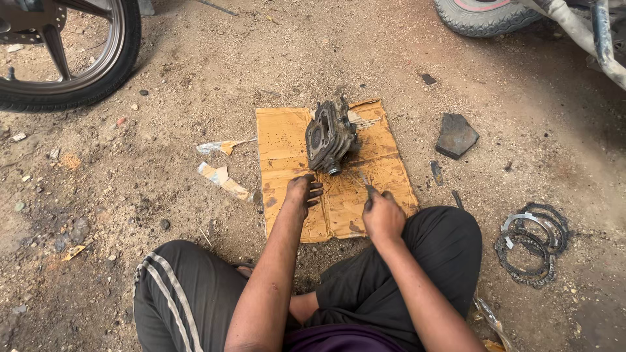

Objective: The person disassembles motorcycle engine components on a piece of cardboard by removing parts with a screwdriver, then lifts the cardboard to clear debris and handles a stack of metal rings.

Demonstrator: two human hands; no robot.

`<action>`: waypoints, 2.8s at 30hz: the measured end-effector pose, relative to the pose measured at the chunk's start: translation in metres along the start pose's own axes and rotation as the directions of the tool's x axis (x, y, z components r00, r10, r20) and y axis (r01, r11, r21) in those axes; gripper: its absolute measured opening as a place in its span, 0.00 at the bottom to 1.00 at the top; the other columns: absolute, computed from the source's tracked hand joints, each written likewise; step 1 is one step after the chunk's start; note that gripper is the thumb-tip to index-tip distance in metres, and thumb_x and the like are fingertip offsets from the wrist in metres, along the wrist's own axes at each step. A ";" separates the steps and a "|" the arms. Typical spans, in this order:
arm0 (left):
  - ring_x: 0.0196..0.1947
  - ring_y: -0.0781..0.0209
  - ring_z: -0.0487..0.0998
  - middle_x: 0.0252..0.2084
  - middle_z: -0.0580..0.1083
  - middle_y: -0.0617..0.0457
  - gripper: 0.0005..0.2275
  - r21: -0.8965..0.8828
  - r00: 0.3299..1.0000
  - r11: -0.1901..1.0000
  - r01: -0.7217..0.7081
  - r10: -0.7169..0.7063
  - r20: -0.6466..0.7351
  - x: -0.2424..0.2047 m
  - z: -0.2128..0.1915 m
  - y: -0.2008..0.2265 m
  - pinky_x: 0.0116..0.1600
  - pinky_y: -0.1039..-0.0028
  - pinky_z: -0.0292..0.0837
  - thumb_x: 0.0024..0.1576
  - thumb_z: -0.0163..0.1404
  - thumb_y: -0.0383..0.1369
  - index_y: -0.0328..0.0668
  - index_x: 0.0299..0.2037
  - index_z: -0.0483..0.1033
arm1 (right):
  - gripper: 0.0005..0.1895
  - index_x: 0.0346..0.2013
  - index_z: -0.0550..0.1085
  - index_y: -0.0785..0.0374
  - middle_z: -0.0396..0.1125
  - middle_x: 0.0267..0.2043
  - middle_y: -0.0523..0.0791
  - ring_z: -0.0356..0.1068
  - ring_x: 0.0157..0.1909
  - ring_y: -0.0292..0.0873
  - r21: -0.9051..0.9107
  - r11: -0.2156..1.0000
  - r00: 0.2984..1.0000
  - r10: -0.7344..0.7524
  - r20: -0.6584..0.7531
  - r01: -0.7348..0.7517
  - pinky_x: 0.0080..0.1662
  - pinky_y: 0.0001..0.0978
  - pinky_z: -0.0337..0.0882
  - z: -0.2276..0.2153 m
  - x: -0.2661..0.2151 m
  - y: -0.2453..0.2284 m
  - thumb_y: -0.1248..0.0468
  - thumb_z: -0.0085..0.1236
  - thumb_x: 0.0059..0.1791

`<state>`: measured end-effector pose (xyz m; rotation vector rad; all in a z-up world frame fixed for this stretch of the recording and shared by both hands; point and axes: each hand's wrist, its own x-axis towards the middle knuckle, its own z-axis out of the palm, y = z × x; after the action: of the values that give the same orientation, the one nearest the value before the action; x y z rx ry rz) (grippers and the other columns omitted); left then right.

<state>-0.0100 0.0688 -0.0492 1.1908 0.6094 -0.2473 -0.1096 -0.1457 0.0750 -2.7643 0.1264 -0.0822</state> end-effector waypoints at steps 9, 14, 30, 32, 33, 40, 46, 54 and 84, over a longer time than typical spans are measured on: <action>0.62 0.41 0.74 0.62 0.71 0.31 0.50 0.775 0.916 0.591 -0.224 0.398 -0.039 0.035 0.096 0.136 0.65 0.62 0.69 0.51 0.60 0.60 0.26 0.71 0.49 | 0.16 0.47 0.79 0.62 0.60 0.62 0.53 0.58 0.65 0.57 -0.040 0.993 0.969 -0.115 -0.218 0.108 0.63 0.58 0.58 0.019 0.062 0.045 0.60 0.58 0.46; 0.64 0.39 0.69 0.70 0.56 0.30 0.62 0.936 0.984 0.351 -0.011 0.170 -0.053 0.002 0.145 0.180 0.66 0.59 0.66 0.46 0.63 0.61 0.45 0.76 0.25 | 0.13 0.45 0.78 0.63 0.61 0.62 0.52 0.61 0.64 0.53 -0.012 0.986 0.983 -0.164 -0.083 0.164 0.63 0.51 0.62 0.041 0.070 0.041 0.63 0.56 0.48; 0.78 0.43 0.41 0.80 0.37 0.41 0.50 0.778 0.978 0.607 -0.161 -0.006 0.207 0.004 0.094 0.163 0.77 0.55 0.38 0.58 0.52 0.47 0.52 0.75 0.16 | 0.10 0.43 0.78 0.63 0.66 0.53 0.49 0.71 0.52 0.53 0.276 0.958 0.995 -0.062 -0.072 0.080 0.51 0.44 0.72 0.037 0.072 0.039 0.64 0.56 0.49; 0.76 0.43 0.48 0.78 0.43 0.39 0.46 0.802 0.976 0.569 -0.183 0.010 0.215 -0.002 0.095 0.159 0.77 0.56 0.42 0.62 0.46 0.48 0.50 0.75 0.17 | 0.10 0.43 0.78 0.64 0.65 0.55 0.49 0.72 0.51 0.53 0.300 0.953 0.999 -0.029 -0.040 0.039 0.51 0.44 0.72 0.037 0.074 0.039 0.65 0.55 0.49; 0.75 0.42 0.53 0.76 0.48 0.37 0.43 0.832 0.973 0.507 -0.224 0.061 0.224 -0.002 0.094 0.156 0.77 0.58 0.45 0.63 0.43 0.49 0.47 0.75 0.18 | 0.10 0.43 0.78 0.64 0.65 0.55 0.50 0.71 0.51 0.53 0.292 0.954 0.997 -0.049 -0.058 0.064 0.51 0.44 0.72 0.037 0.075 0.040 0.65 0.55 0.49; 0.50 0.45 0.80 0.51 0.79 0.37 0.27 0.964 0.946 0.203 -0.170 0.308 0.102 0.005 0.108 0.131 0.57 0.56 0.76 0.70 0.36 0.50 0.35 0.68 0.61 | 0.10 0.43 0.78 0.65 0.66 0.53 0.50 0.72 0.51 0.53 0.273 0.957 0.994 -0.081 -0.069 0.097 0.51 0.44 0.72 0.039 0.074 0.042 0.65 0.55 0.50; 0.44 0.52 0.81 0.48 0.79 0.43 0.27 0.816 0.939 0.577 0.002 0.278 -0.200 -0.021 0.125 0.135 0.51 0.60 0.80 0.64 0.41 0.50 0.53 0.73 0.57 | 0.10 0.42 0.78 0.64 0.67 0.51 0.49 0.72 0.50 0.52 0.285 0.953 0.994 -0.083 -0.067 0.099 0.51 0.43 0.72 0.036 0.071 0.041 0.65 0.55 0.49; 0.59 0.46 0.75 0.64 0.71 0.40 0.31 0.816 0.936 0.562 -0.137 0.342 -0.078 0.011 0.119 0.125 0.65 0.58 0.70 0.62 0.46 0.46 0.53 0.76 0.51 | 0.09 0.42 0.78 0.64 0.68 0.50 0.50 0.71 0.50 0.53 0.299 0.948 0.993 -0.094 -0.074 0.112 0.51 0.44 0.71 0.034 0.071 0.041 0.65 0.55 0.49; 0.78 0.36 0.43 0.78 0.42 0.33 0.34 0.817 0.940 0.514 -0.262 0.326 0.097 0.025 0.081 0.049 0.77 0.47 0.38 0.63 0.44 0.46 0.55 0.77 0.40 | 0.28 0.70 0.66 0.32 0.59 0.74 0.45 0.41 0.81 0.56 0.358 0.931 0.973 -0.143 0.182 0.070 0.78 0.63 0.33 0.046 0.199 -0.069 0.50 0.51 0.53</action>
<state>0.0596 0.0161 -0.0052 2.2208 0.3136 -0.1983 0.0974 -0.0843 0.0655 -2.4032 -0.0875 0.1410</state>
